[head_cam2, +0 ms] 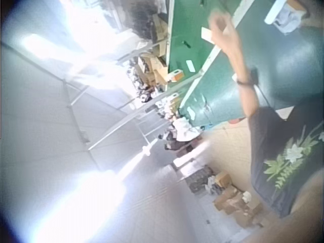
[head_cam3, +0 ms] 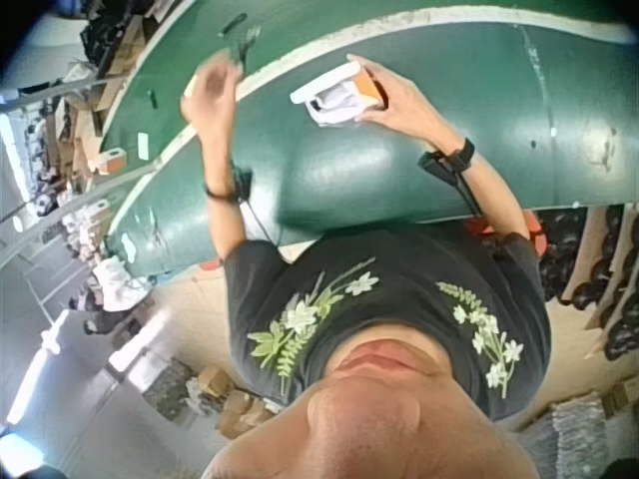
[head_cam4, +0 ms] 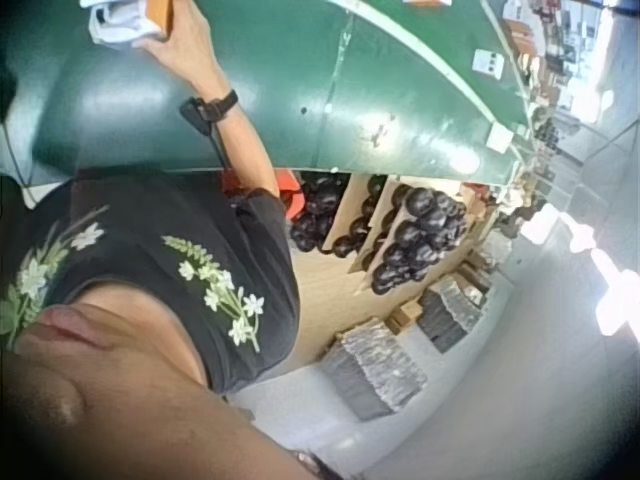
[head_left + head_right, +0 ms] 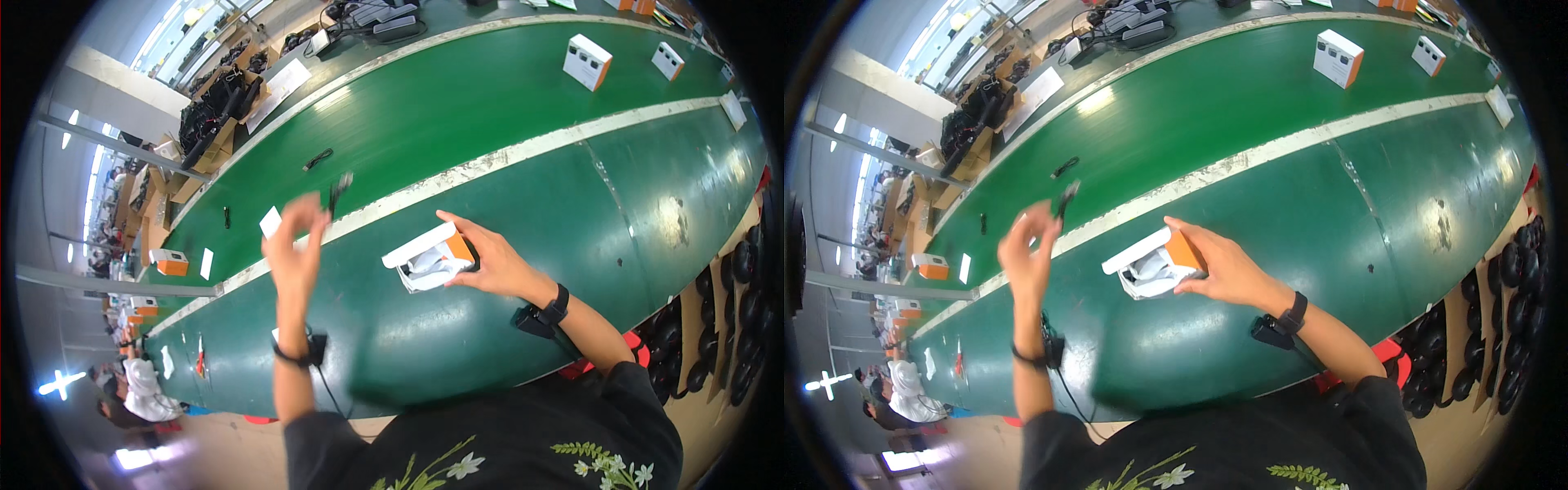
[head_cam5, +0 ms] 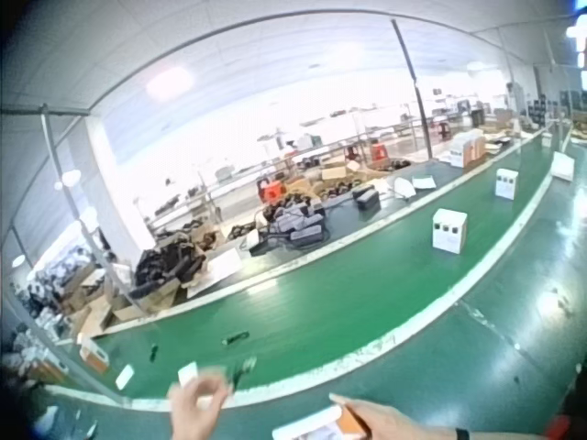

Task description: Packaging small electronic components into cardboard boxes on a factory assembly line.

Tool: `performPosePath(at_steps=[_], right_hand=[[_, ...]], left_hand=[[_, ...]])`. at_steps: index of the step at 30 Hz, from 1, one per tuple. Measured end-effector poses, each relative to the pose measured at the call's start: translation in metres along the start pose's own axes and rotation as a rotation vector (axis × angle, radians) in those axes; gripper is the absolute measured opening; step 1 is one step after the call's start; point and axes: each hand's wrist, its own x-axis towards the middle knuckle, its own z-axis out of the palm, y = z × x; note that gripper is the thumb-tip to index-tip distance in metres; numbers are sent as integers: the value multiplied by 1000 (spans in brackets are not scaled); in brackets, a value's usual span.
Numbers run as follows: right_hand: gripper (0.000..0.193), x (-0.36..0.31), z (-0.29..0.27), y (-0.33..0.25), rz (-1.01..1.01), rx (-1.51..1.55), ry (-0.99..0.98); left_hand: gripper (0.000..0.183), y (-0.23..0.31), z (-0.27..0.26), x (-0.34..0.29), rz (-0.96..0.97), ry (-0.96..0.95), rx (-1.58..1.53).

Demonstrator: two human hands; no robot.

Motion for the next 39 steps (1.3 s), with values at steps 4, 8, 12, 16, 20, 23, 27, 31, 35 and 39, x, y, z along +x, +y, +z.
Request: performPosePath(at_steps=[4, 8, 12, 16, 20, 23, 27, 31, 35, 39], right_hand=[[113, 6, 13, -1, -75, 26, 32], [111, 4, 15, -4, -141, 14, 8], [110, -3, 18, -8, -131, -25, 8], [110, -9, 23, -11, -180, -88, 50], [92, -20, 33, -16, -508, -328, 406], [69, -19, 22, -25, -587, -532, 237], [52, -19, 8, -34, -565, -554, 214], [49, -21, 15, -37, -570, -505, 207], [46, -25, 9, -21, -579, -473, 259], [43, -37, 8, -28, -297, 21, 359]], left_hand=[[21, 105, -21, -124, 440, 94, 206], [25, 122, 16, -128, 476, 95, 412], [27, 105, 29, -115, 472, 166, 449], [24, 99, 40, -110, 458, 133, 643], [27, 97, 57, -102, 442, 45, 733], [32, 98, 55, -97, 445, -58, 736], [55, 95, 41, -102, 419, -138, 80], [83, 64, 61, -100, 74, 301, -459], [53, 39, 52, -79, 322, -407, -368], [51, 68, 19, -74, 434, -514, -260]])
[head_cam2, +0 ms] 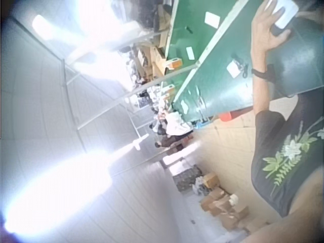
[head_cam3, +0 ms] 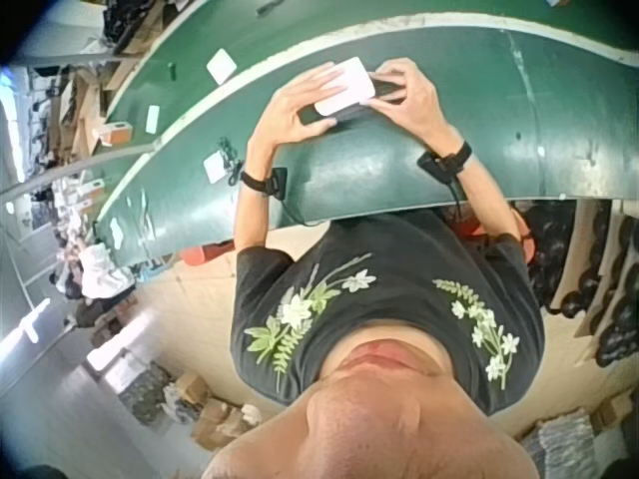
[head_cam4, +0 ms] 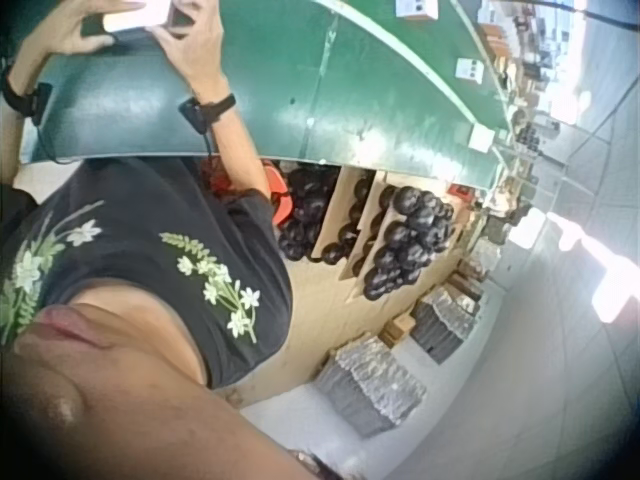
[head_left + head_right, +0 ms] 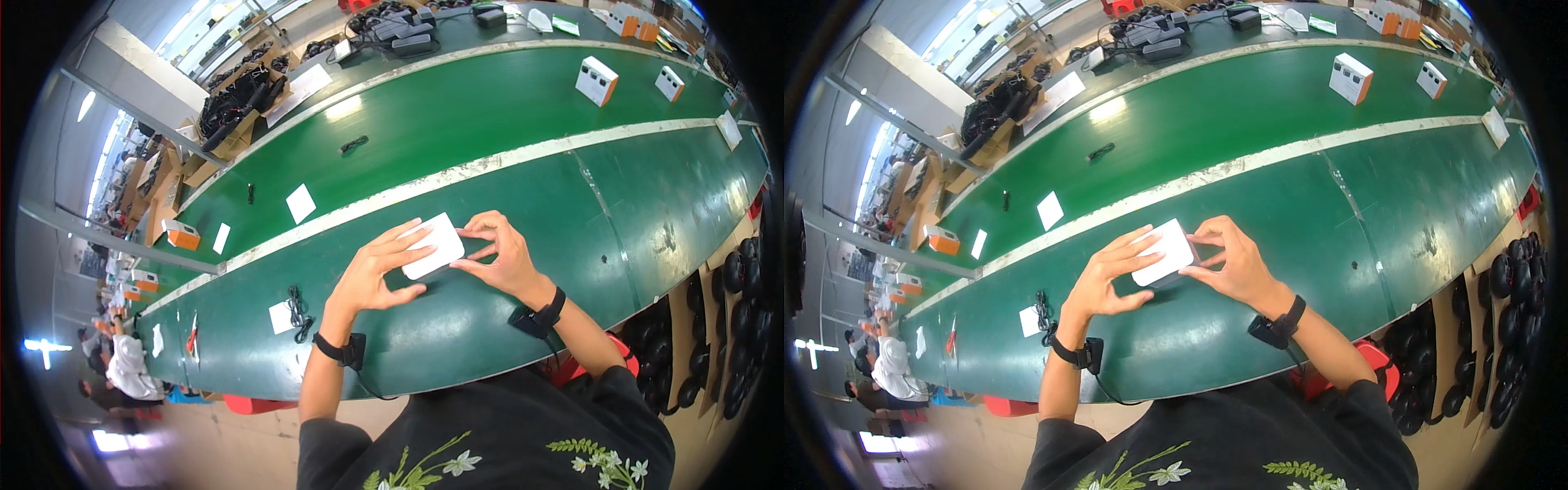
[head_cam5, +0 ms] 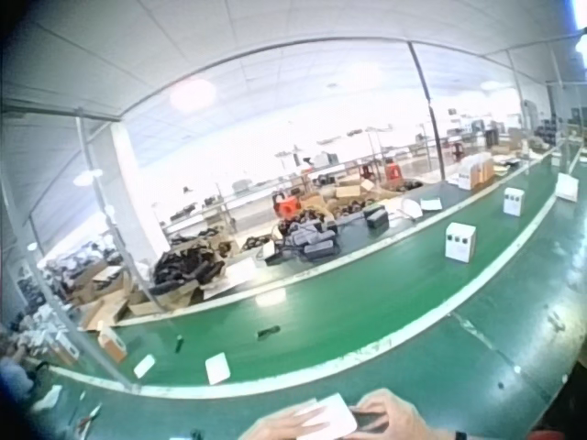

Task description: Packaging small electronic components into cardboard boxes on a factory assembly line.

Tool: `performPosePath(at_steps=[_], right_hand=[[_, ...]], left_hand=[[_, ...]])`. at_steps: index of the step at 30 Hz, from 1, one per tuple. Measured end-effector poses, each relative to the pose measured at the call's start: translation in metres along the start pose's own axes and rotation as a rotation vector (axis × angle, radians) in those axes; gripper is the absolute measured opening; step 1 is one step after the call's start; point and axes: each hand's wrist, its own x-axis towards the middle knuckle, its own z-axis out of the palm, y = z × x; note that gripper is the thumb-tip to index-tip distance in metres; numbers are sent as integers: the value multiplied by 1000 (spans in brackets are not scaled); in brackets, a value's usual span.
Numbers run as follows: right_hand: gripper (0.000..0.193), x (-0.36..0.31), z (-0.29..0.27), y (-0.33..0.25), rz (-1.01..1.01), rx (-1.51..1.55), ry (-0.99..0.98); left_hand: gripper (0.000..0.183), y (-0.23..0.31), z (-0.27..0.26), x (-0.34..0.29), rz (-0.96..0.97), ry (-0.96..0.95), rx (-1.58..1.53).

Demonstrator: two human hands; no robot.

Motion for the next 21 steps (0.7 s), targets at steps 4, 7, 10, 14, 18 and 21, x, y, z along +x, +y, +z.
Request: performPosePath(at_steps=[4, 7, 10, 14, 18, 21], right_hand=[[41, 17, -4, -7, -142, -148, -162], [40, 22, 2, -2, -213, -275, -213], [38, 25, 9, -1, -238, -264, -245], [41, 11, -8, -3, -149, -294, -158], [37, 19, -3, -26, -77, -237, -201], [35, 25, 11, -35, -94, -331, -247]], left_hand=[[48, -7, 8, -6, -19, 64, 101], [47, -16, 5, -9, -6, 86, 91], [41, -11, -1, -26, -14, 131, 94], [40, -28, 25, -18, 153, 132, 57], [37, -23, 15, -27, 135, 122, 98], [36, -27, 14, -38, 132, 152, 126]])
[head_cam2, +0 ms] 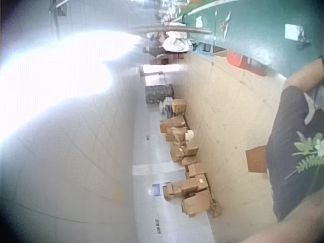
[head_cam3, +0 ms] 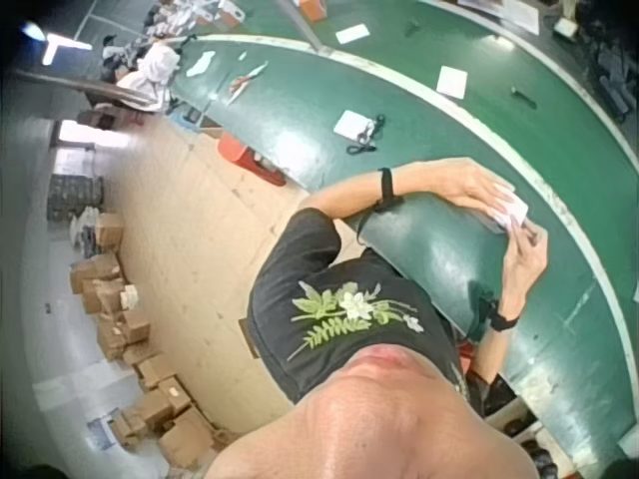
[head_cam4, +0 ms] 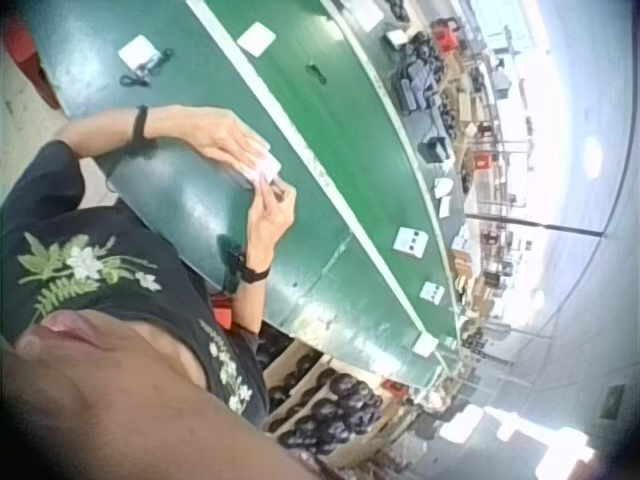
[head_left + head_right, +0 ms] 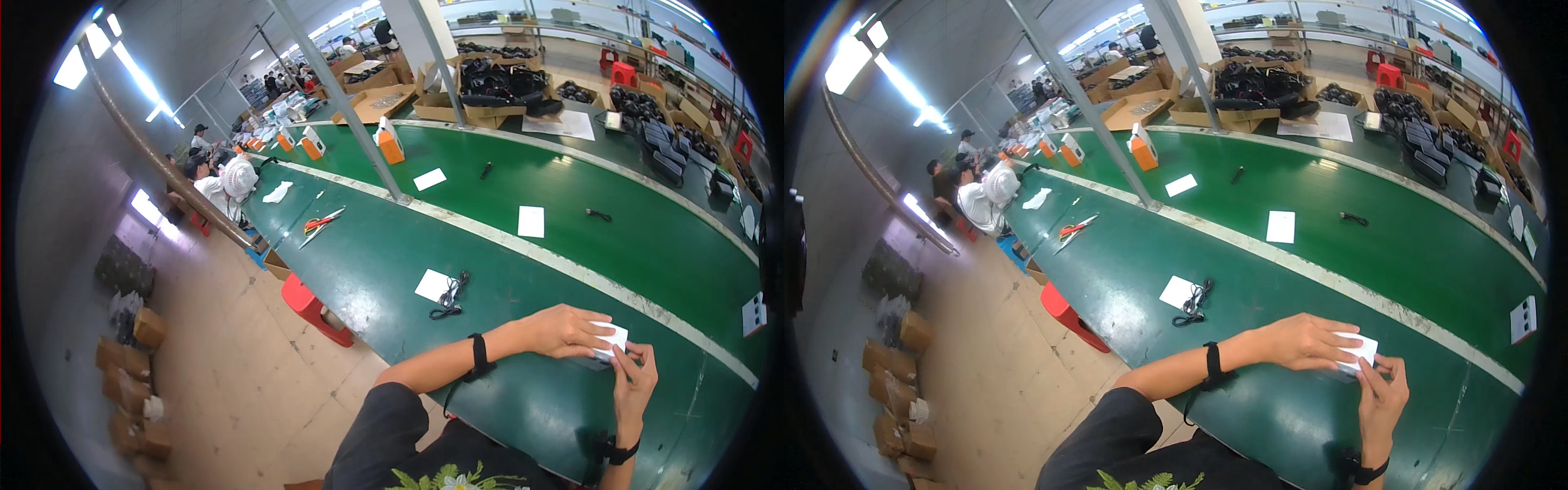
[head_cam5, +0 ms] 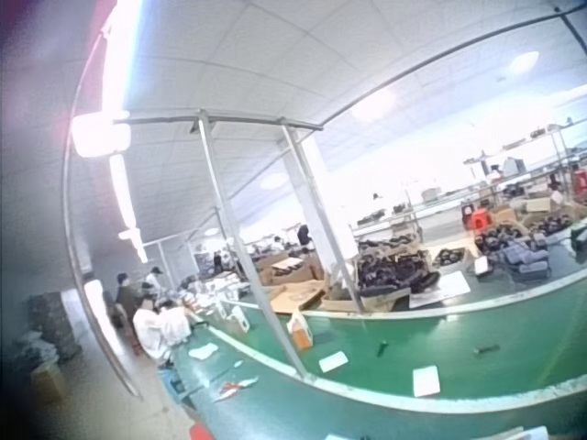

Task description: Packaging small electronic components into cardboard boxes on a factory assembly line.

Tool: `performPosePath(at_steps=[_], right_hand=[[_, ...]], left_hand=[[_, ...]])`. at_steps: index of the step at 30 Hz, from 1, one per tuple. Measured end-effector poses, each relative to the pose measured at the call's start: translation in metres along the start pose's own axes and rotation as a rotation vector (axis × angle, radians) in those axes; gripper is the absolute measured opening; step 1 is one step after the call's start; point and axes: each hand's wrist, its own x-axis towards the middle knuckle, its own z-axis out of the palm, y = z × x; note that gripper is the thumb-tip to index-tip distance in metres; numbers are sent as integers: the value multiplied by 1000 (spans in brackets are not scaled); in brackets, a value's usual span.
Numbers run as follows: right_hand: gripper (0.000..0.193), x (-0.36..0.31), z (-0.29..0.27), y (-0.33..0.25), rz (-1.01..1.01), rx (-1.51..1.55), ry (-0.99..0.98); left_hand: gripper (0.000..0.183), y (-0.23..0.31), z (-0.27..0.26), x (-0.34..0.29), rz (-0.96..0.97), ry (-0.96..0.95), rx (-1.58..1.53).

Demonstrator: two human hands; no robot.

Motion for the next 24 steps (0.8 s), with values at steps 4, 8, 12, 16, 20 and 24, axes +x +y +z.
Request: performPosePath(at_steps=[4, 8, 12, 16, 20, 24], right_hand=[[32, -9, 5, 9, -109, -126, 106], [32, -11, 4, 26, -106, -135, 77], [34, -6, 5, 5, -152, -131, 57], [39, -10, 10, 7, -104, -5, 32], [40, -15, 4, 8, -72, -60, 35], [40, -7, 8, -1, -95, -148, -4]], left_hand=[[36, -4, 2, 8, 50, -4, 24], [37, -7, 5, 8, 40, -22, 15], [36, -7, 8, 0, 28, -4, 34], [37, -7, 4, -8, 26, -6, -28], [39, -7, 0, 2, 39, -56, -90], [47, -11, -9, -3, 58, -133, 8]])
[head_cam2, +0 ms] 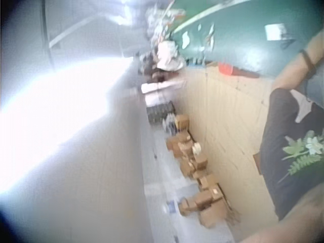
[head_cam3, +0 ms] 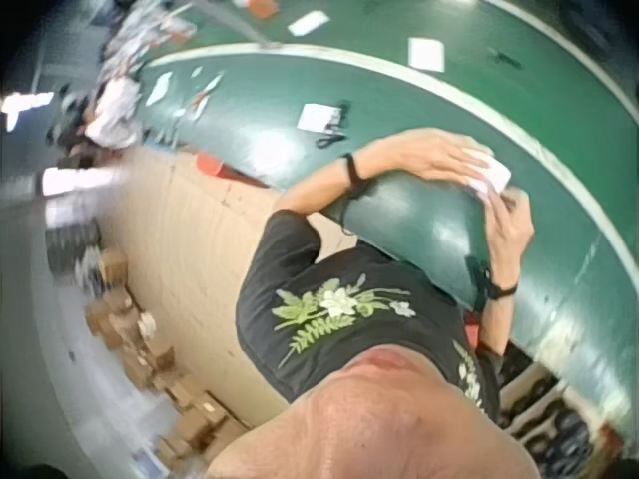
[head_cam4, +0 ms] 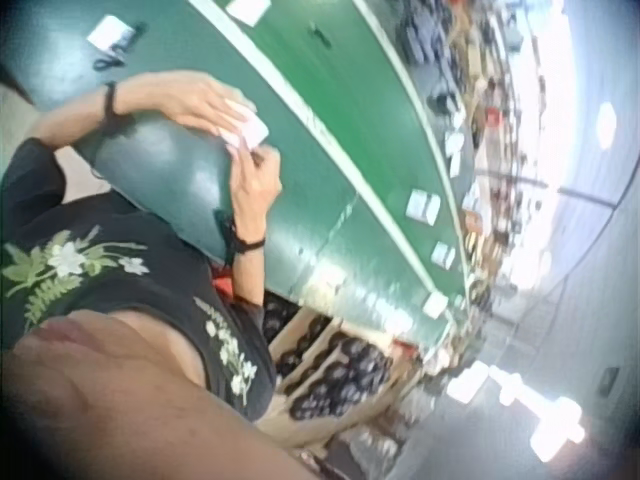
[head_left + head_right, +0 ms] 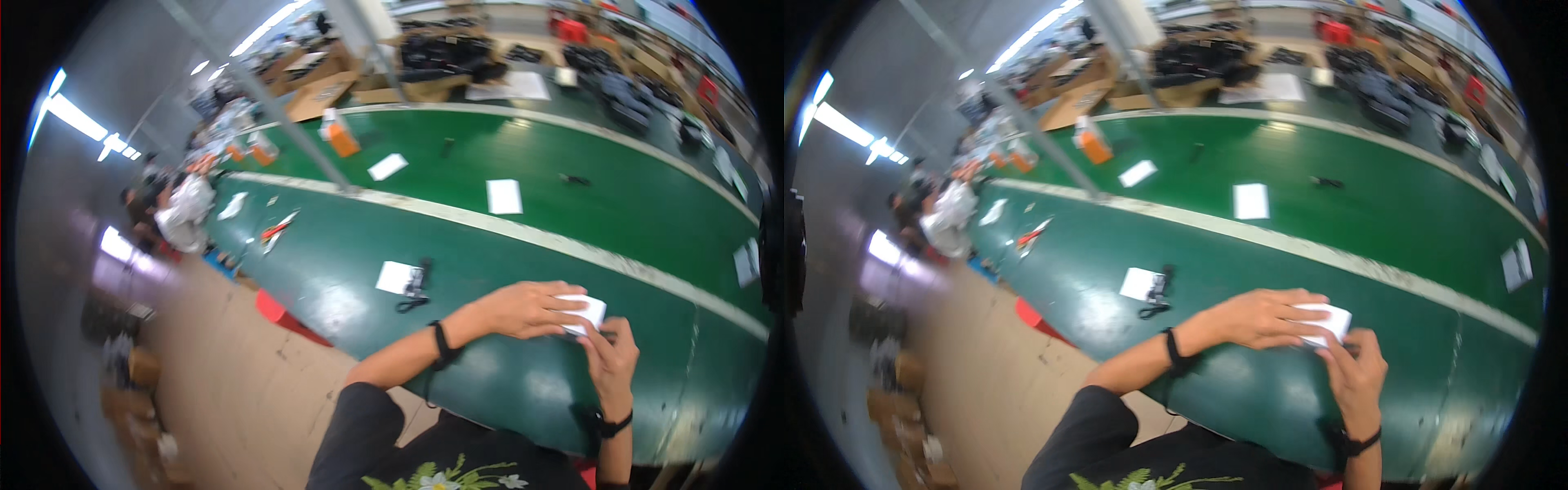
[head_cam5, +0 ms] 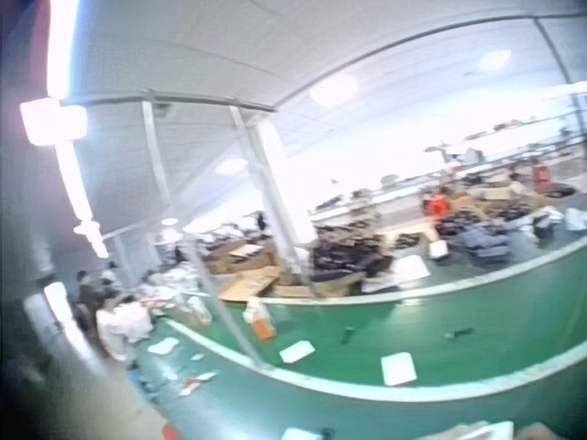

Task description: Packaging small electronic components into cardboard boxes on a factory assembly line.

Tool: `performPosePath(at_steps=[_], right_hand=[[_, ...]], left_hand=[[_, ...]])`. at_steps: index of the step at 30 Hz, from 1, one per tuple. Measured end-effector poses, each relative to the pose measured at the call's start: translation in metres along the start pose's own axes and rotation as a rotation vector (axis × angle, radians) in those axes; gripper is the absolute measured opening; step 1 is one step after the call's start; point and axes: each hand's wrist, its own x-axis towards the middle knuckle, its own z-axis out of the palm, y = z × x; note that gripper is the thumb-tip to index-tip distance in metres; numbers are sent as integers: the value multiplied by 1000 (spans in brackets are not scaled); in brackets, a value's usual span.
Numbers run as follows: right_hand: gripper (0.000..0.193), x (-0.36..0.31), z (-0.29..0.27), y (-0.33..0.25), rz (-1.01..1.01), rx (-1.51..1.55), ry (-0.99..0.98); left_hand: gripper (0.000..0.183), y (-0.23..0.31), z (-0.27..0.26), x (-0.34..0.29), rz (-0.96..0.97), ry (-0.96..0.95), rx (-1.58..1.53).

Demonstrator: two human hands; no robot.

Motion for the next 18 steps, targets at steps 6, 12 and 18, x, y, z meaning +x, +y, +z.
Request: performPosePath(at_steps=[6, 12, 18], right_hand=[[62, 8, 7, 16, 22, 139, -55], [69, 52, -6, 113, -19, -56, 44], [78, 119, -40, 322, 418, -404, 403]], left_hand=[[66, -11, 1, 1, -17, -156, -12], [82, -117, -52, 31, -447, 233, -180], [109, -277, -87, -14, -873, -77, 257]])
